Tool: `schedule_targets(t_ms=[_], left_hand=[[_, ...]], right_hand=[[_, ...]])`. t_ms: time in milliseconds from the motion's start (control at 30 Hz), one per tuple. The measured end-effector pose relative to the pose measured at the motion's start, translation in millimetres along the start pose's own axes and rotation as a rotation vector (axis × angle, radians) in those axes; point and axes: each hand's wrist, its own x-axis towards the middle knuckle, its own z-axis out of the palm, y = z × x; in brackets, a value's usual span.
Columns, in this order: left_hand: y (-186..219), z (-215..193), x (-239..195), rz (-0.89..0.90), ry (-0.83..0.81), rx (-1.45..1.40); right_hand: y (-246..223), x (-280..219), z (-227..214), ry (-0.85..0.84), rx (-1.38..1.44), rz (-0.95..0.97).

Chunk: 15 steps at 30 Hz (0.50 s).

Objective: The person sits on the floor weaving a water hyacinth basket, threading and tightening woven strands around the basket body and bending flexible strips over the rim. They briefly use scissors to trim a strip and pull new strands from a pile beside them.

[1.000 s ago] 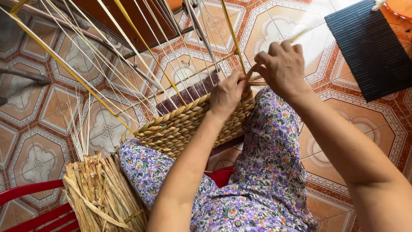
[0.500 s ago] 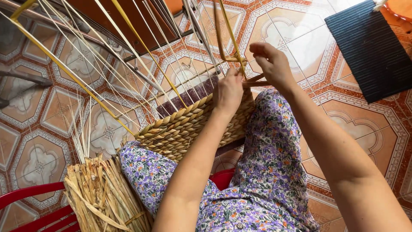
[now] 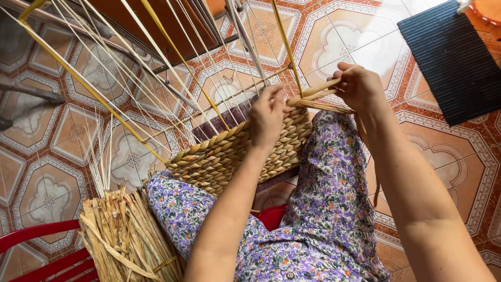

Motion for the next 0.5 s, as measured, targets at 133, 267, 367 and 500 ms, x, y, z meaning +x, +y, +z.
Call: schedule_targets(t_ms=[133, 267, 367, 500], left_hand=[[-9.1, 12.3, -14.8, 0.177, 0.131, 0.079], [3.6, 28.0, -6.8, 0.426, 0.019, 0.277], [-4.4, 38.7, 0.1, 0.306, -0.070, 0.372], [-6.7, 30.8, 3.7, 0.076, -0.160, 0.043]], right_hand=[[-21.8, -50.0, 8.3, -0.076, -0.136, -0.204], [-48.9, -132.0, 66.3, -0.129, -0.881, -0.527], [-59.4, -159.4, 91.7, -0.296, -1.129, -0.527], [-43.7, -114.9, 64.5, -0.325, -1.124, -0.596]])
